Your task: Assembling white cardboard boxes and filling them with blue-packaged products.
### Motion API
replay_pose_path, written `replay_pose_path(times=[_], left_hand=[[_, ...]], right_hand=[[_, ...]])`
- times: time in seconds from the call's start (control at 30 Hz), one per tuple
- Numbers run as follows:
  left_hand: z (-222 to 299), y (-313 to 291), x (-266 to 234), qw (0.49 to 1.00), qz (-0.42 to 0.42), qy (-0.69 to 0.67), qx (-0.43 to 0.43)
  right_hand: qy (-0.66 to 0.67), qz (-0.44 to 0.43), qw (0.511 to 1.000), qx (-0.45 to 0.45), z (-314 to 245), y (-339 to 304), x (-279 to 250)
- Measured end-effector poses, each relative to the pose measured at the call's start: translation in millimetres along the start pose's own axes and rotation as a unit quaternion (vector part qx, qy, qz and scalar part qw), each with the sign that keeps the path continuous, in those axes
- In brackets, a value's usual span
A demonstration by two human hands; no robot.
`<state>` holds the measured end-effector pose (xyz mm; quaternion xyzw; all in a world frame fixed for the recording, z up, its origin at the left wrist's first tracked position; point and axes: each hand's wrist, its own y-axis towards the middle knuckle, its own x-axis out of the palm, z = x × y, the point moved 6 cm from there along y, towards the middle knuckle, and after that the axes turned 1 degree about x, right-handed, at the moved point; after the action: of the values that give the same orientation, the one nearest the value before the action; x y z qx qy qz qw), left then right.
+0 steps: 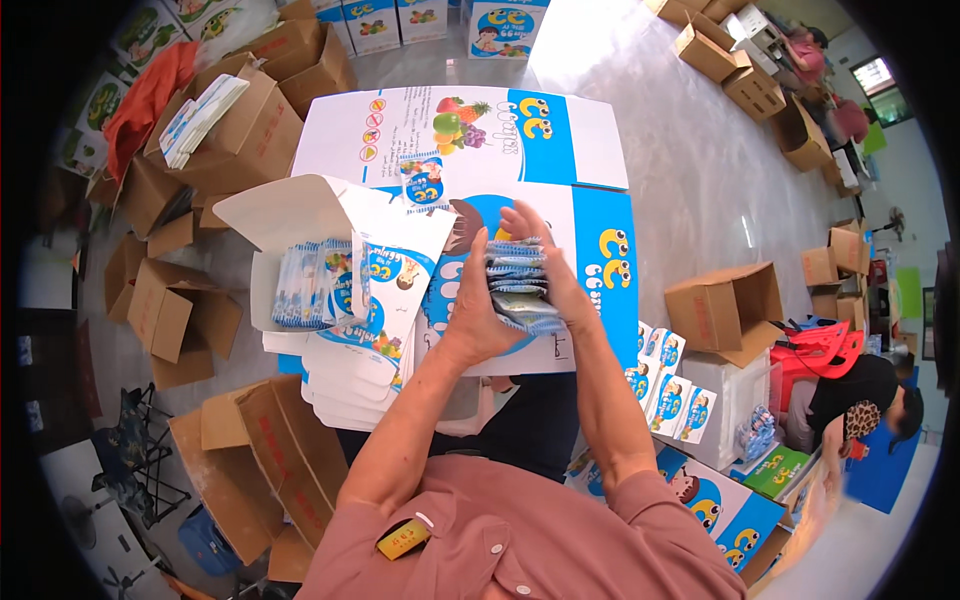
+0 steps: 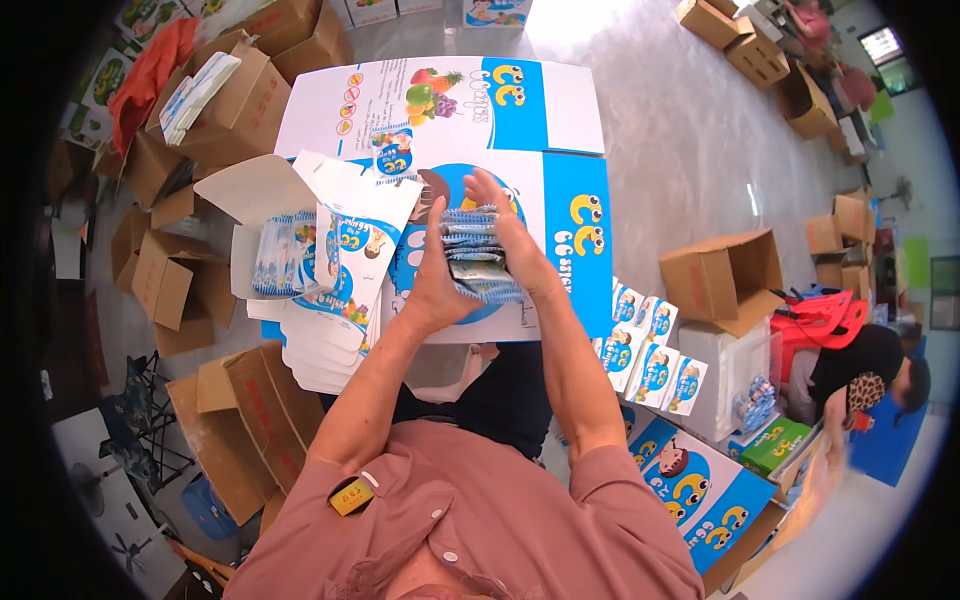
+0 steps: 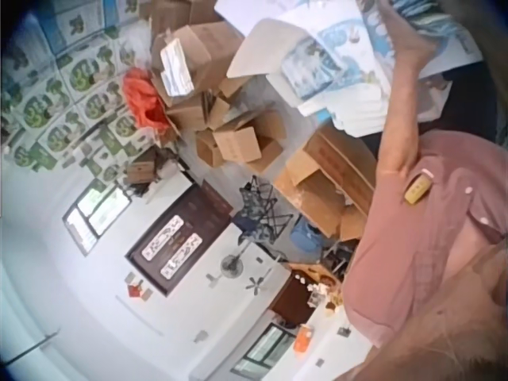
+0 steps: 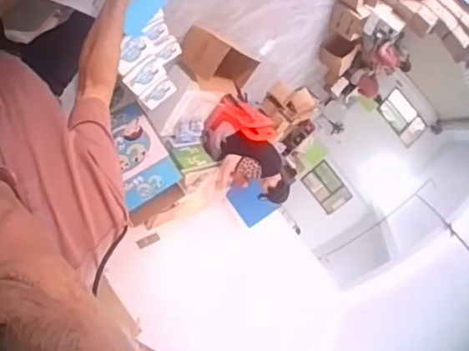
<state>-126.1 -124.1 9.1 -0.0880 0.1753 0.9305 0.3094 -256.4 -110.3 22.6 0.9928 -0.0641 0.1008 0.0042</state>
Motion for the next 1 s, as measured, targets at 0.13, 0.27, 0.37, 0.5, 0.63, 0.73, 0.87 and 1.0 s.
replay_pose_path(times=[0.13, 0.27, 0.37, 0.5, 0.63, 0.73, 0.87, 1.0], left_hand=[[-13, 4, 4, 0.985, -0.029, -0.134, -0.107], [-13, 5, 3, 0.999, -0.012, -0.019, -0.041], [-13, 4, 6, 0.997, -0.039, 0.005, -0.072], [-12, 2, 0, 0.995, -0.052, 0.049, -0.072], [-2, 6, -16, 0.994, -0.026, -0.059, -0.088], [-18, 5, -2, 0.996, -0.012, -0.064, -0.064], [-7, 8, -6, 0.996, 0.005, -0.082, -0.047], [-16, 6, -7, 0.998, 0.001, -0.064, -0.022]], right_hand=[[0.102, -0.014, 0.994, -0.032, -2, -14, -11], [0.095, 0.049, 0.994, -0.005, 4, -25, -8], [-0.002, 0.096, 0.994, 0.052, -10, -20, 6], [-0.168, 0.086, 0.98, 0.068, -16, -11, 10], [-0.116, 0.028, 0.993, -0.011, -7, -15, 3], [0.118, 0.027, 0.993, -0.003, 37, -27, -13], [0.102, 0.093, 0.988, -0.068, 30, -29, 7], [0.104, 0.123, 0.987, -0.024, 43, -27, 8]])
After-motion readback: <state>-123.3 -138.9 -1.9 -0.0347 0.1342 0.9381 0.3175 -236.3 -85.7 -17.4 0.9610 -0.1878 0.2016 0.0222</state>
